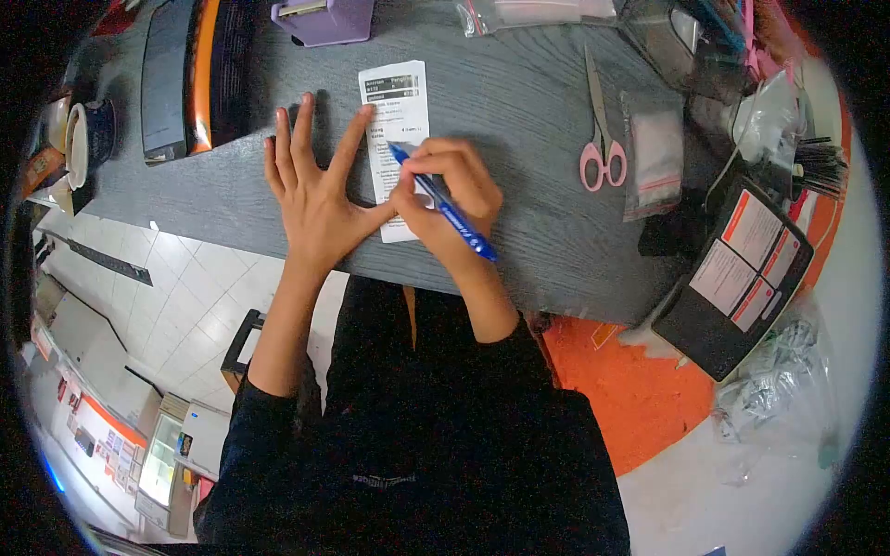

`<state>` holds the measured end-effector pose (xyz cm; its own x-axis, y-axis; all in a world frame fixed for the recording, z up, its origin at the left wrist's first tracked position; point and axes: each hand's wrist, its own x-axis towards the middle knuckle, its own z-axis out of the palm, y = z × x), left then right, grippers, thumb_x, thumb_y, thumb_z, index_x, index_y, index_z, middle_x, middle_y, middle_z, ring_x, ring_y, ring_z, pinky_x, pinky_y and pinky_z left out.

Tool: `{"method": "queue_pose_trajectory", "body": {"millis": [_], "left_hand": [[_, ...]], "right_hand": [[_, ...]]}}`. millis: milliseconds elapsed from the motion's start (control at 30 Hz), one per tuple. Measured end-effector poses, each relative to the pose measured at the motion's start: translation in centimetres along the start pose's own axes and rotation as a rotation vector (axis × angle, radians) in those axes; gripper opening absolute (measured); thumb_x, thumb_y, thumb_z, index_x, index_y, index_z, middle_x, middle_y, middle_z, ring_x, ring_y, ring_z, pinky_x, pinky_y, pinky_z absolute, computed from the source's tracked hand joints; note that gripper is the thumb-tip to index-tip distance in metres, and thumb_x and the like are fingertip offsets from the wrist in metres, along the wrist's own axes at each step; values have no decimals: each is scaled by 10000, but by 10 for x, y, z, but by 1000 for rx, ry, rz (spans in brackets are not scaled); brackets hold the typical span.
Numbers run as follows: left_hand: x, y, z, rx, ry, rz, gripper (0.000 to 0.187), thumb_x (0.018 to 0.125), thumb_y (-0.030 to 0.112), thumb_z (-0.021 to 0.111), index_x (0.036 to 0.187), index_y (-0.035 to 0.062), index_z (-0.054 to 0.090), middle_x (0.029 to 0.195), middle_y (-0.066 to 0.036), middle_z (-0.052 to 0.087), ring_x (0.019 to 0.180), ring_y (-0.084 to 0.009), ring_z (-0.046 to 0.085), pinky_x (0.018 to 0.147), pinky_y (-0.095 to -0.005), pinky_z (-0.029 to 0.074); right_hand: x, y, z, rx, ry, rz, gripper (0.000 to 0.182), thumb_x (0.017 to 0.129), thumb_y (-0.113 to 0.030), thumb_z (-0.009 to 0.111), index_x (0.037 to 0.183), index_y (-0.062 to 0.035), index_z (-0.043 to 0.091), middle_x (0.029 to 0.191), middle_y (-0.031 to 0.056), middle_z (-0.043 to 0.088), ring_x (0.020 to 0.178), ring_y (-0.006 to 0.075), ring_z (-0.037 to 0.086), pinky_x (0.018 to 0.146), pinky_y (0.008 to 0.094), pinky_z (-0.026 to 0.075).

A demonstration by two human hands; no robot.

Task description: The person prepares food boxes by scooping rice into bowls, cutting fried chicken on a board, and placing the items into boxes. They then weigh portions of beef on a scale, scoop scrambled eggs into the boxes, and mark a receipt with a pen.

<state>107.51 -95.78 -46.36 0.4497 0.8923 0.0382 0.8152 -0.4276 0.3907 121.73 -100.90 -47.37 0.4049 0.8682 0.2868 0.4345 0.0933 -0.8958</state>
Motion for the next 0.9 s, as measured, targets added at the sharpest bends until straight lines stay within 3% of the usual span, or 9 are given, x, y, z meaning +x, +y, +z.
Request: {"method": "queue_pose_trajectory", "body": {"millis": [100,133,233,267,400,700,767,833,900], "left_hand": [[-3,-2,2,-9,-6,5,917,520,742,670,1312,330,457,1463,-158,208,1372,-371,97,1080,-552,13],[-3,-2,1,-30,-7,11,948,500,768,660,1314,327,455,1462,-159,209,1373,-369,91,1079,-557,-3],[-2,-2,2,-31,-11,38,987,478,783,655,1319,311,450,1459,-165,219,1374,-368,86,1072,-575,-14],[-2,-2,1,-30,-16,38,987,478,783,655,1319,311,450,1459,-165,219,1374,-368,86,1072,-575,-14],[-2,-4,2,-38,-3,62,1021,459,778,666,1325,283,448,1459,-159,229,1378,-352,96,1070,-580,-14],[-3,-4,2,-32,10,75,1048,445,768,677,1337,274,437,1460,-158,230,1375,-350,121,1072,-569,3],[-3,-5,2,-22,19,83,1058,442,754,688,1349,279,423,1458,-165,231,1371,-358,137,1075,-554,18],[-4,-5,3,-9,15,87,1091,418,781,677,1349,273,423,1455,-170,235,1370,-364,137,1073,-558,17],[-4,-5,3,-17,19,94,1103,406,789,672,1348,272,424,1455,-171,235,1369,-366,136,1072,-560,19]], "right_hand": [[2,-1,-8,-29,-52,-95,208,608,45,678,758,-45,565,814,83,617,724,204,622,631,291,500],[-3,-1,-7,-44,51,47,208,605,46,669,754,-50,559,805,86,620,709,207,620,632,294,498],[-7,1,-6,2,-14,-6,213,599,47,661,751,-52,550,788,82,618,680,202,613,615,292,492],[-9,2,-8,63,-95,-23,222,589,51,662,747,-52,545,781,76,613,652,182,604,582,276,484],[-13,-10,-8,58,-90,-44,224,584,53,665,735,-51,537,774,70,605,639,151,597,555,250,477],[-26,-9,-7,45,-114,18,215,595,38,688,732,-44,544,802,85,611,691,186,611,609,279,495],[-32,-6,-9,24,74,78,220,601,35,688,741,-43,538,792,82,609,688,187,604,617,278,489],[-32,-6,-16,-54,54,46,226,613,35,690,756,-41,532,787,80,606,685,192,599,618,285,488],[-33,-7,-23,105,-161,43,220,631,37,684,771,-38,532,799,87,606,695,194,597,617,282,485]]}}
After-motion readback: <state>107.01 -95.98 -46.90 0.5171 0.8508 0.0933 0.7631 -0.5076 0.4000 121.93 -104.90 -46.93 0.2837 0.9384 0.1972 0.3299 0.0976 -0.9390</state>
